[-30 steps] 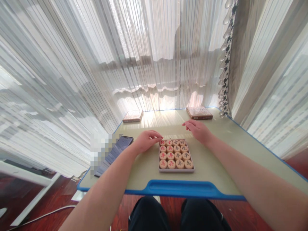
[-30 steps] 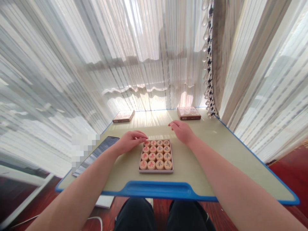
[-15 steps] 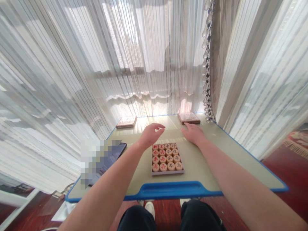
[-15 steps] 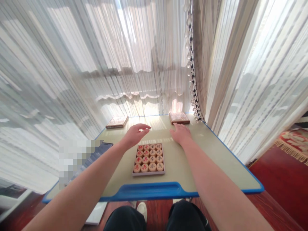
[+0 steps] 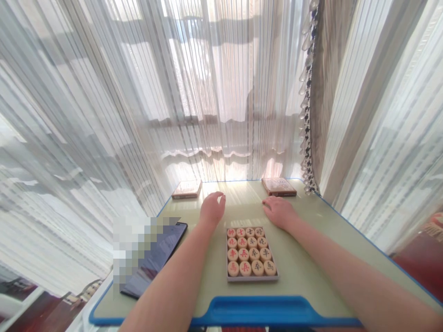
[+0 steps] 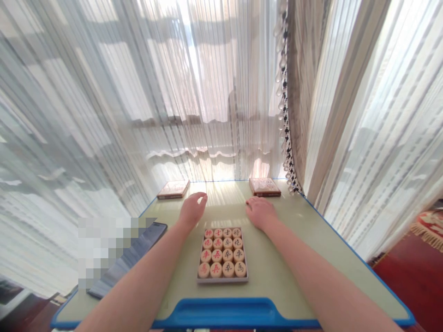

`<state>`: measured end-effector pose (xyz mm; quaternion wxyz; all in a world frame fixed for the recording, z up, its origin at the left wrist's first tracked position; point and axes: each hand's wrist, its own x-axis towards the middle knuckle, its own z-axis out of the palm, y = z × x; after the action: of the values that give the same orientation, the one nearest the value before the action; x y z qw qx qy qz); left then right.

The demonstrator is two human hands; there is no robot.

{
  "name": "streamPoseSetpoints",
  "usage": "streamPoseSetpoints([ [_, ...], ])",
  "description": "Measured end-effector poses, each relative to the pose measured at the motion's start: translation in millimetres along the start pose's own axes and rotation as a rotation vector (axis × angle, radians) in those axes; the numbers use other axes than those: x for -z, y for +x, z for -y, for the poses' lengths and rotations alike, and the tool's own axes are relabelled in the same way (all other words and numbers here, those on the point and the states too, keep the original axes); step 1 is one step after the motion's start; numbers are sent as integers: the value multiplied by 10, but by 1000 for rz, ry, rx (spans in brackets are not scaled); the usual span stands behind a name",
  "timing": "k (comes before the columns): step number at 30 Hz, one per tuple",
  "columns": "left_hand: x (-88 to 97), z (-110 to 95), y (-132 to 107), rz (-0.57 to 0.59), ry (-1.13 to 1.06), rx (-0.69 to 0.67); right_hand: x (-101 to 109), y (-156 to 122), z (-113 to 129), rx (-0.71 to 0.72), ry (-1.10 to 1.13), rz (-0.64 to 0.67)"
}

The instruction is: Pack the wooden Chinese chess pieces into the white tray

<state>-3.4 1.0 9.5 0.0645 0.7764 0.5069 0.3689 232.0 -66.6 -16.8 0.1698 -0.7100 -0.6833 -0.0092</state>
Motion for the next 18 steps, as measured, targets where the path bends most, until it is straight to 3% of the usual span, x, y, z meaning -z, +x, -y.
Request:
streamPoseSetpoints([
  [3,52,5,12,-50,-10,34,41,237,162,42,4,44],
  [6,135,44,39,-88,-41,116,47,576,457,192,83,135],
  [9,284,99,158,-120,-192,343,25,908,885,328,196,191],
  [11,429,181,307,-49,-252,440,-10,1081,1183,391,269,208],
  [13,590,340,479,14,-152,383,-80,1204,1424,448,329,193],
  [15,727,583,622,-5,-19,193,-203,1287,1565,522,374,152],
  [16,773,725,666,1,26,164,-284,1320,1594,574,393,125],
  [18,803,1010,688,33,74,235,-469,1380,1587,696,409,-1],
])
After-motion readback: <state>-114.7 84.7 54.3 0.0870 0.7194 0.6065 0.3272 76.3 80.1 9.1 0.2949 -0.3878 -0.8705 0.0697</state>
